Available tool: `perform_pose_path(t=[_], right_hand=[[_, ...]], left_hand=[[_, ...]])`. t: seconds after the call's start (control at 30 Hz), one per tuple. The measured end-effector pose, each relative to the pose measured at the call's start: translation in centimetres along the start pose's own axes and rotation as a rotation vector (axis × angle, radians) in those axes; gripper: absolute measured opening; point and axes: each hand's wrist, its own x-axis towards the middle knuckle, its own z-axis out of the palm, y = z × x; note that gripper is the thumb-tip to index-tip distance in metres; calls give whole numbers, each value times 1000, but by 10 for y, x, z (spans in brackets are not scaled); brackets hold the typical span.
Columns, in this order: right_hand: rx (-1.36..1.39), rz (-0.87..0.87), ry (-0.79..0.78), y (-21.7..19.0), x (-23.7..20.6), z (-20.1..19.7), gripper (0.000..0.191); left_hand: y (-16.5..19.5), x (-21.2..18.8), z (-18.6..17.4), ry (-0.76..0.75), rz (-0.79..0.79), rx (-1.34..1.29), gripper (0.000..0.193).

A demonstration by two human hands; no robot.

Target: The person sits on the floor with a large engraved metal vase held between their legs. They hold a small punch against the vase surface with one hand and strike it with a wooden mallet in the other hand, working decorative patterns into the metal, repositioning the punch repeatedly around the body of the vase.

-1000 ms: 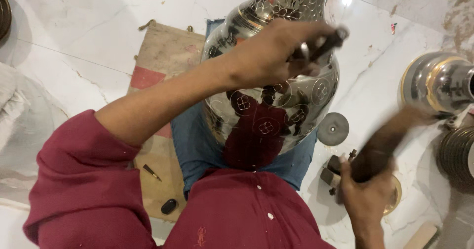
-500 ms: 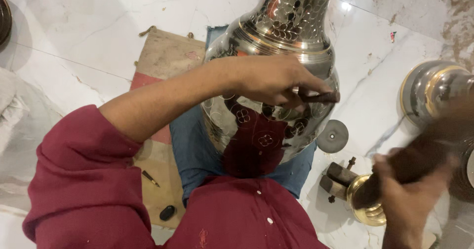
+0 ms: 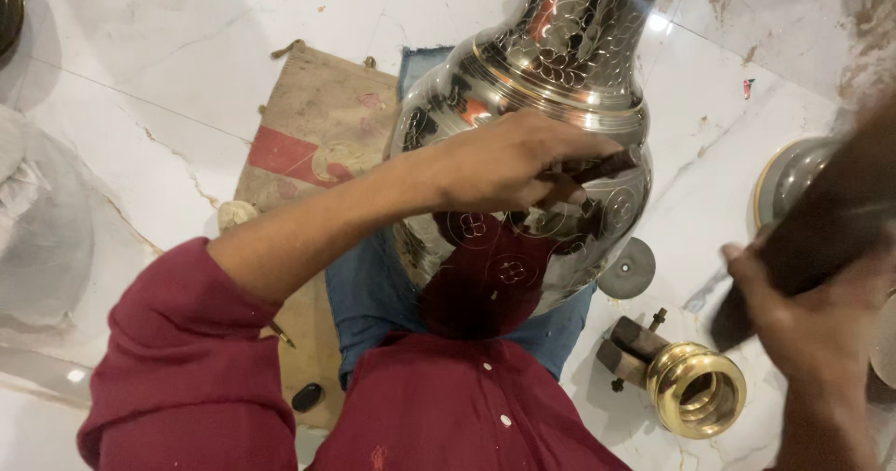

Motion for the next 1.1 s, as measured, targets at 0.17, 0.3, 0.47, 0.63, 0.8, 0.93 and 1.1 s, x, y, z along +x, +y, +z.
perform_pose_path(t=[0.17, 0.3, 0.47, 0.63, 0.8, 0.93, 1.1], right_hand=[[209, -112, -119, 8, 31, -13, 73], [206, -254, -259, 7, 62, -26, 80], [-266, -375, -416, -18, 89, -48, 87], [-369, -531, -330, -59, 104, -55, 70], [-322, -694, -226, -118, 107, -81, 75], [-489, -797, -160, -163, 104, -93, 71], [-255, -791, -190, -176, 107, -110, 77]], left_hand=[[-1, -19, 17, 175, -47, -82, 40], [1, -34, 31, 295, -101, -76, 27], [20, -46, 49, 535, -188, -71, 39], [38, -51, 65, 809, -252, -1, 37], [50, -52, 81, 940, -343, -39, 31], [62, -53, 97, 1094, -271, -16, 26], [61, -56, 107, 1147, -312, -147, 25]])
